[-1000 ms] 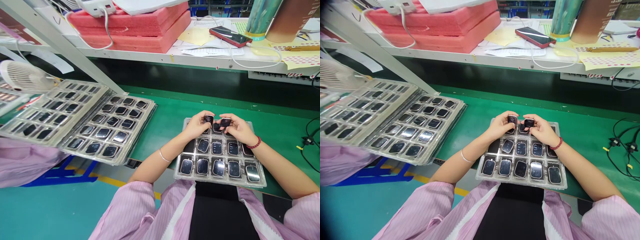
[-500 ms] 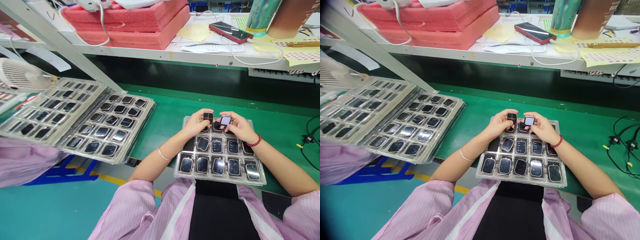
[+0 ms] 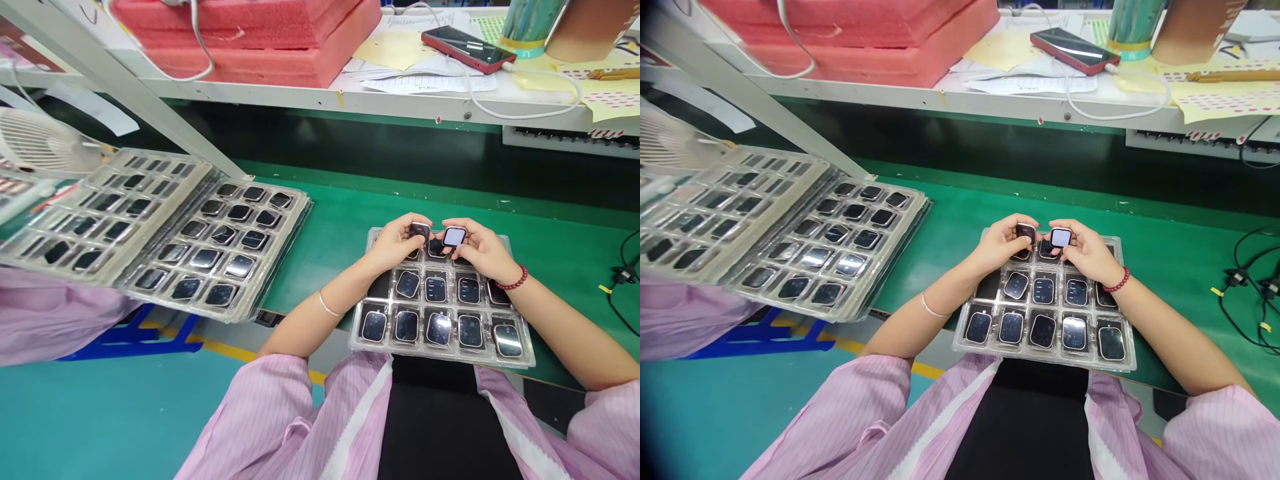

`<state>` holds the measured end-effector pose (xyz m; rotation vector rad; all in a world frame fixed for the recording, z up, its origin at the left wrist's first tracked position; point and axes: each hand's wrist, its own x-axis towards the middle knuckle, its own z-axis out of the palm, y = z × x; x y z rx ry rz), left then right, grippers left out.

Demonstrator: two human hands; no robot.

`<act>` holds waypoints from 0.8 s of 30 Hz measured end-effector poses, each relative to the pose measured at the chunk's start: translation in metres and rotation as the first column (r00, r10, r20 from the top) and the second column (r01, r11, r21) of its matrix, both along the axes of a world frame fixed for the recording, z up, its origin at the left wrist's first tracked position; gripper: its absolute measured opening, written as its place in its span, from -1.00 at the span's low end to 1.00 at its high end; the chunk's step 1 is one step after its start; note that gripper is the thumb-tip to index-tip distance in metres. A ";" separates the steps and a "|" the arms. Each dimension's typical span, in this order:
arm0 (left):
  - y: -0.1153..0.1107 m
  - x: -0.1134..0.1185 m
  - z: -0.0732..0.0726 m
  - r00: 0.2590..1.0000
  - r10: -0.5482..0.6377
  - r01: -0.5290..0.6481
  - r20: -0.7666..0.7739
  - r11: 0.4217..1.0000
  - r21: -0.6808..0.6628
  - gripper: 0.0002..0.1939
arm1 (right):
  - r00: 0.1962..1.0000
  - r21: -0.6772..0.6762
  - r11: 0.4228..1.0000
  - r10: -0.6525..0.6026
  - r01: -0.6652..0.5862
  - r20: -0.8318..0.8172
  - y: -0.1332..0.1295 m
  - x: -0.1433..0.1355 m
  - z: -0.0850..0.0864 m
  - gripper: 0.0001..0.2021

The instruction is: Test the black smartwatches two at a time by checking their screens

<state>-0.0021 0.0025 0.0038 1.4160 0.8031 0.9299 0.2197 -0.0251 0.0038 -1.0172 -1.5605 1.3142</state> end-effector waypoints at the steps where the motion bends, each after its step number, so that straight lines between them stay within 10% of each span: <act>1: 0.000 0.000 -0.001 1.000 -0.001 0.001 0.003 1.000 0.010 -0.66 | 1.000 -0.001 1.000 -0.001 0.001 0.000 0.000 0.000 0.000 -0.52; 24: 0.002 0.001 -0.003 1.000 -0.027 0.026 0.013 0.999 0.023 -0.55 | 0.999 0.029 1.000 0.003 -0.004 0.039 -0.001 0.000 0.003 -0.63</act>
